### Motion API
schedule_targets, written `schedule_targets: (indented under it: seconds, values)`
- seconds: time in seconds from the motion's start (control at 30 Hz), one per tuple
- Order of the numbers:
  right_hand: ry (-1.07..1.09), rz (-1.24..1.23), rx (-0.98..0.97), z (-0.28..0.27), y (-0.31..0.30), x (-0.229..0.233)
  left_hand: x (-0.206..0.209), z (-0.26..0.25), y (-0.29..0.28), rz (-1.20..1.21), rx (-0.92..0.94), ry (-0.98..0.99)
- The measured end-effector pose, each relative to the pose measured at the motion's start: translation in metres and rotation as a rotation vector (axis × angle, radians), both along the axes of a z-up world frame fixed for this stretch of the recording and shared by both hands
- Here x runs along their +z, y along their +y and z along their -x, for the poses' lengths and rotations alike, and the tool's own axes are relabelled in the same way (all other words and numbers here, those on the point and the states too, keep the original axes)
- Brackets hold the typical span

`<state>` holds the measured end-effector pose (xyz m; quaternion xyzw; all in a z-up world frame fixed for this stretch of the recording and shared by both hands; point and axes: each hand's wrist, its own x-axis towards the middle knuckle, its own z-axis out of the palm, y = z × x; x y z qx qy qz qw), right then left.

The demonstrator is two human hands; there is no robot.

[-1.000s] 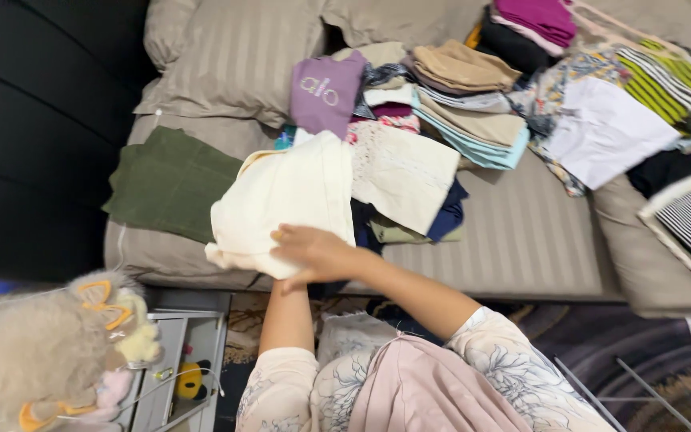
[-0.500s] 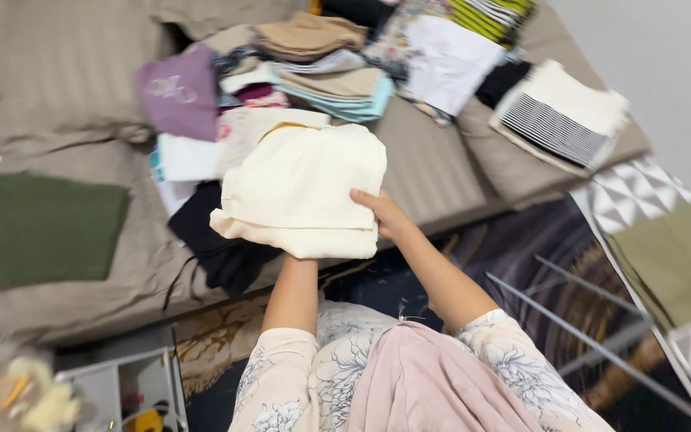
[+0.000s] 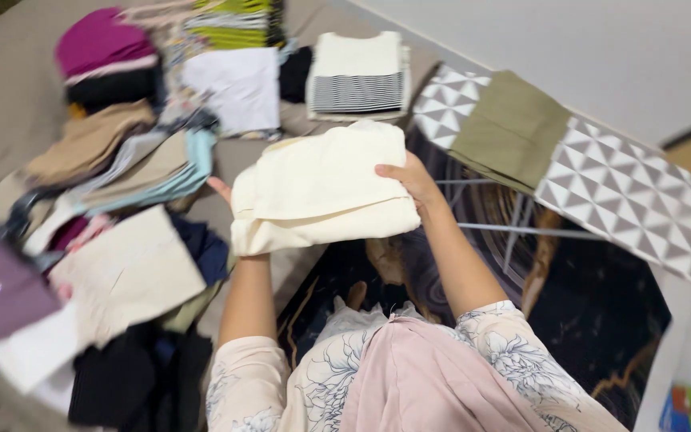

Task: The person folds various clothing items, including shirts, pants, and shorts, on a bed and an ironing board. They then stack the folded clothes and place them into a white wardrobe.

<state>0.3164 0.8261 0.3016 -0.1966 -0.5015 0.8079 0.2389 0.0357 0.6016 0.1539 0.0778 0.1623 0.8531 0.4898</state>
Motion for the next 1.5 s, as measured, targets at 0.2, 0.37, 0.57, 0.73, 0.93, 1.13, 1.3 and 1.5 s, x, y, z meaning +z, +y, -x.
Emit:
schedule_targets:
  seconds: [0.2,0.37,0.57,0.73,0.93,1.13,1.3,1.5]
  values:
    - [-0.065,-0.021,-0.223,-0.089,0.081,-0.001,0.06,-0.017,0.13,0.279,-0.464,0.604]
    - [-0.066,0.031,-0.434,-0.158,0.119,-0.006,0.107,-0.067,0.244,0.368,-0.685,0.701]
    - [-0.059,0.047,-0.754,-0.235,0.12,0.013,0.136,-0.131,0.357,0.231,-0.992,0.726]
    - [-0.137,0.077,-1.02,-0.307,0.113,0.028,0.137,-0.219,0.436,0.09,-1.152,0.753]
    - [-0.206,0.139,-1.18,-0.402,0.134,0.04,0.117,-0.338,0.514,0.102,-1.328,0.712]
    - [-0.223,0.042,-1.151,-0.51,0.215,0.034,0.112,-0.436,0.594,0.003,-1.342,0.691]
    - [-0.266,-0.045,-1.129,-0.576,0.273,0.014,0.106,-0.495,0.637,0.073,-1.185,0.918]
    - [-0.731,0.204,-0.915,-0.624,0.292,-0.092,0.026,-0.533,0.627,0.458,-1.272,1.432]
